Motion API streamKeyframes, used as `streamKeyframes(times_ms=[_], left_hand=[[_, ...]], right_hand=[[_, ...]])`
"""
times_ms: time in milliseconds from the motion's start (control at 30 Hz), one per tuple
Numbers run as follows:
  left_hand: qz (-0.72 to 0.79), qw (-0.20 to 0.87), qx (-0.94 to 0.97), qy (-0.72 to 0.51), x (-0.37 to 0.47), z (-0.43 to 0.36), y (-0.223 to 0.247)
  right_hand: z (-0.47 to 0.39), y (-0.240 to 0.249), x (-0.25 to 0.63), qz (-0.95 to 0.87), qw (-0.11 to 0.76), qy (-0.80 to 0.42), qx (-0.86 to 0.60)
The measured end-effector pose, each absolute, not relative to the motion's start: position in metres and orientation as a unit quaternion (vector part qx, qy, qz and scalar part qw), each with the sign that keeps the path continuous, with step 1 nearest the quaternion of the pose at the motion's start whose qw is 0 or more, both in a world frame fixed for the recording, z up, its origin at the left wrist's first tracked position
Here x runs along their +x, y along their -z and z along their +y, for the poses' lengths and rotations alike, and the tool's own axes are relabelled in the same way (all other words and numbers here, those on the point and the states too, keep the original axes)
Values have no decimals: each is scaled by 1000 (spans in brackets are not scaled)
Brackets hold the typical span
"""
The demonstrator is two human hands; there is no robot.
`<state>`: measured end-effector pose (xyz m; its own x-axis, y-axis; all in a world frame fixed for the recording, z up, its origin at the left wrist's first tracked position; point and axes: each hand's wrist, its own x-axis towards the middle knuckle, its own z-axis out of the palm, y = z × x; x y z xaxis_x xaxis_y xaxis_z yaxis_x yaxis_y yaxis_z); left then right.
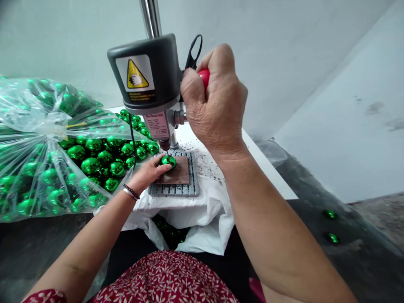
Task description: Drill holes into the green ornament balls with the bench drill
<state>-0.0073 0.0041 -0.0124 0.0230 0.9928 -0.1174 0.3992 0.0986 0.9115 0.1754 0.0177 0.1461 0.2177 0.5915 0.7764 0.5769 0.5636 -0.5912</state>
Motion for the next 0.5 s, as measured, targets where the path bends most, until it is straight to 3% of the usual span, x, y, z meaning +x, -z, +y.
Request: streamKeyframes(times_ms=[300, 500], left_hand=[[637, 265, 678, -253, 4, -14, 10], [640, 274, 666, -270, 7, -12, 17]], right_hand=[[11, -146, 176, -635, 602, 0, -484], [5, -134, 179, -651, 592, 48, -473]])
